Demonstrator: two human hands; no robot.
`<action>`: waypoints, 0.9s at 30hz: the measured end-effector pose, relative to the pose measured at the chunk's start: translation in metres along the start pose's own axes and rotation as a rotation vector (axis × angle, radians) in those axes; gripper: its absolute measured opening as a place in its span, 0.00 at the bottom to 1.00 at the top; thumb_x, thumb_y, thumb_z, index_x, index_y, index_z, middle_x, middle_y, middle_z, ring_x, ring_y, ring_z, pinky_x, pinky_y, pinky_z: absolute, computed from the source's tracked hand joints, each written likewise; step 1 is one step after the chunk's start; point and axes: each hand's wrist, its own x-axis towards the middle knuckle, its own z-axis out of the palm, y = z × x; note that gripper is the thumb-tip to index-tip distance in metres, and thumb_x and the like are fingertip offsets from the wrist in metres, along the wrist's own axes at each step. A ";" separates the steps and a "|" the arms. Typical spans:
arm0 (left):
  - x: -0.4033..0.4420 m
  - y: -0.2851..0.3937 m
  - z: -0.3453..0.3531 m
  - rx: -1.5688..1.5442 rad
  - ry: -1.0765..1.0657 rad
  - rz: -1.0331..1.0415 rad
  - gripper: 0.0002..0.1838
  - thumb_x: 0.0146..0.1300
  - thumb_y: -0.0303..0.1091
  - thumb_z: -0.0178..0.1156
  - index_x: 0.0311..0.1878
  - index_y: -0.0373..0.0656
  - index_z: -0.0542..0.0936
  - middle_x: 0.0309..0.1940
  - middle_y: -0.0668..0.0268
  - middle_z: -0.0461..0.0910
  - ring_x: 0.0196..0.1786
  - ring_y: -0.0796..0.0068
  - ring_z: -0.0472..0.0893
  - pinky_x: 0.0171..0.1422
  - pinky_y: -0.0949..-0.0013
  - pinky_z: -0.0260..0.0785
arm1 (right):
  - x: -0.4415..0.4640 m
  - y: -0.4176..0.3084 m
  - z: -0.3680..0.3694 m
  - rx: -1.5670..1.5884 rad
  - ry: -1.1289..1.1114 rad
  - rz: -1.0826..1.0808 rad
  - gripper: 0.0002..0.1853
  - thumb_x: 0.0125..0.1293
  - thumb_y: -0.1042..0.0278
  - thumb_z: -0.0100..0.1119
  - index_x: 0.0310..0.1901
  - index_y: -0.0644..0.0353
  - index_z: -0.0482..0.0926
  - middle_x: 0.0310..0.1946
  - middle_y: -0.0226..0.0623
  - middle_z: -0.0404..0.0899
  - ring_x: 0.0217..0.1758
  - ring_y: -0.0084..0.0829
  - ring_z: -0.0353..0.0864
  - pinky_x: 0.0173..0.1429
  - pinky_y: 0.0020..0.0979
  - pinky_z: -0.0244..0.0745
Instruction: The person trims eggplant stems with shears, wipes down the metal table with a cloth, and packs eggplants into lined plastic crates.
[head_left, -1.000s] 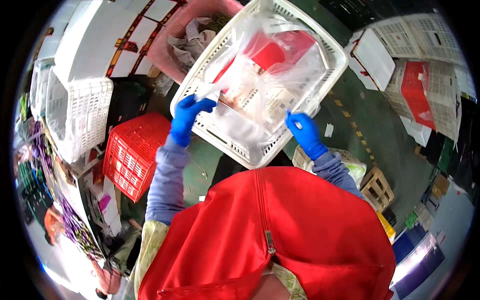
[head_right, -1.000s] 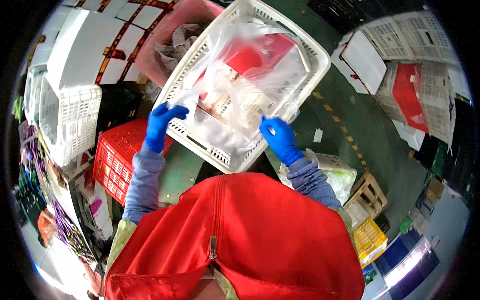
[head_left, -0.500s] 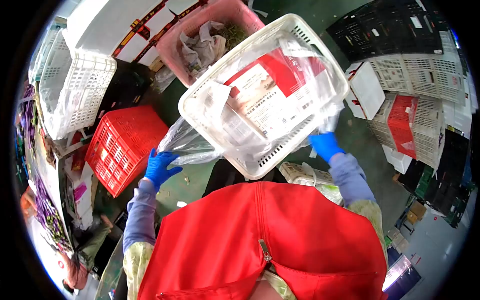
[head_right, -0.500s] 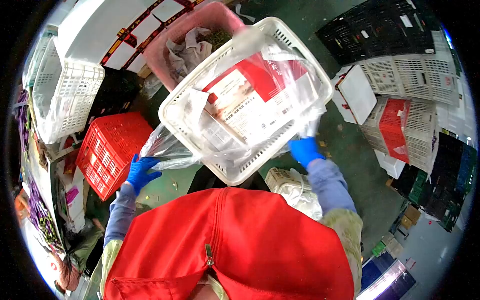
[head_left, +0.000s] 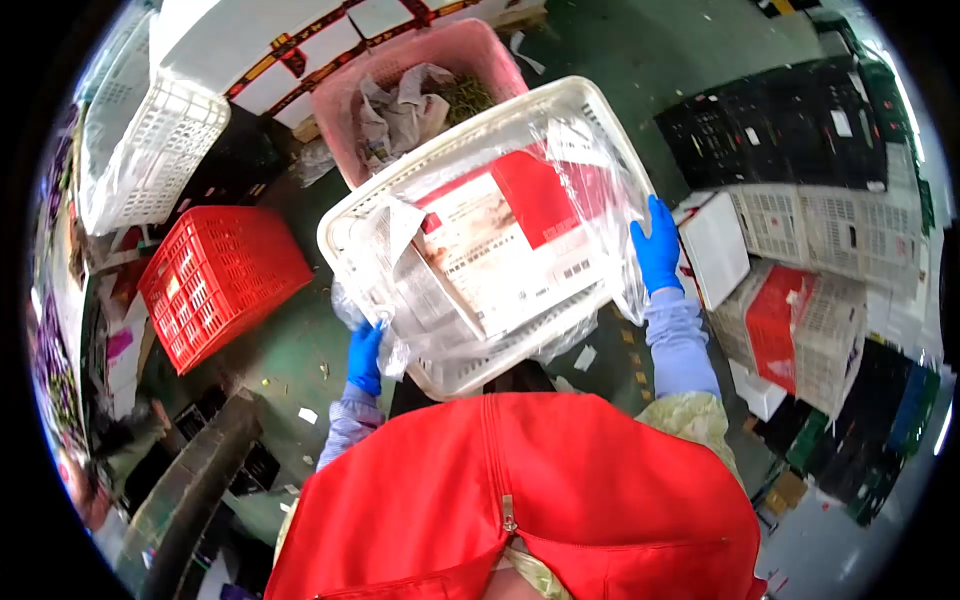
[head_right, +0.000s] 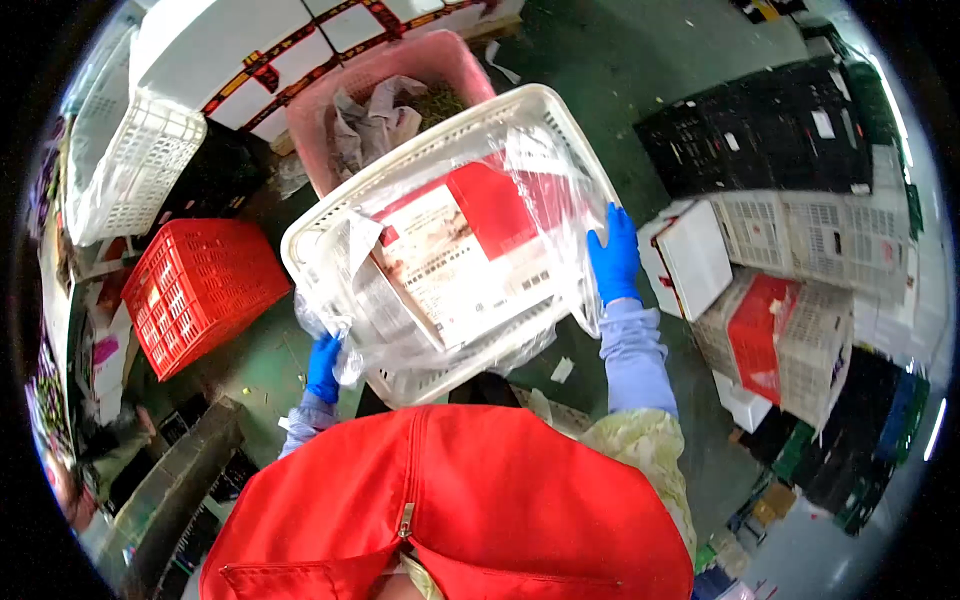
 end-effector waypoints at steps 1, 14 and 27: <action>0.014 -0.037 -0.016 0.000 -0.031 -0.184 0.19 0.63 0.28 0.61 0.58 0.36 0.76 0.47 0.66 0.80 0.45 0.75 0.79 0.49 0.71 0.71 | 0.016 0.025 0.021 -0.024 0.017 0.041 0.38 0.57 0.62 0.65 0.68 0.61 0.62 0.63 0.55 0.66 0.67 0.51 0.65 0.69 0.42 0.62; 0.003 -0.006 0.052 -0.195 0.227 0.093 0.08 0.62 0.32 0.58 0.39 0.37 0.81 0.33 0.64 0.81 0.32 0.73 0.79 0.39 0.70 0.74 | 0.139 0.124 0.090 0.645 -0.639 0.334 0.19 0.53 0.69 0.68 0.46 0.67 0.79 0.35 0.40 0.81 0.34 0.31 0.79 0.40 0.35 0.76; -0.005 0.060 -0.034 -0.107 -0.103 -0.006 0.12 0.63 0.36 0.62 0.45 0.39 0.82 0.36 0.63 0.83 0.36 0.72 0.84 0.45 0.66 0.79 | 0.110 -0.028 -0.080 0.716 -0.677 0.379 0.11 0.54 0.70 0.58 0.38 0.64 0.81 0.29 0.32 0.79 0.29 0.26 0.77 0.36 0.27 0.71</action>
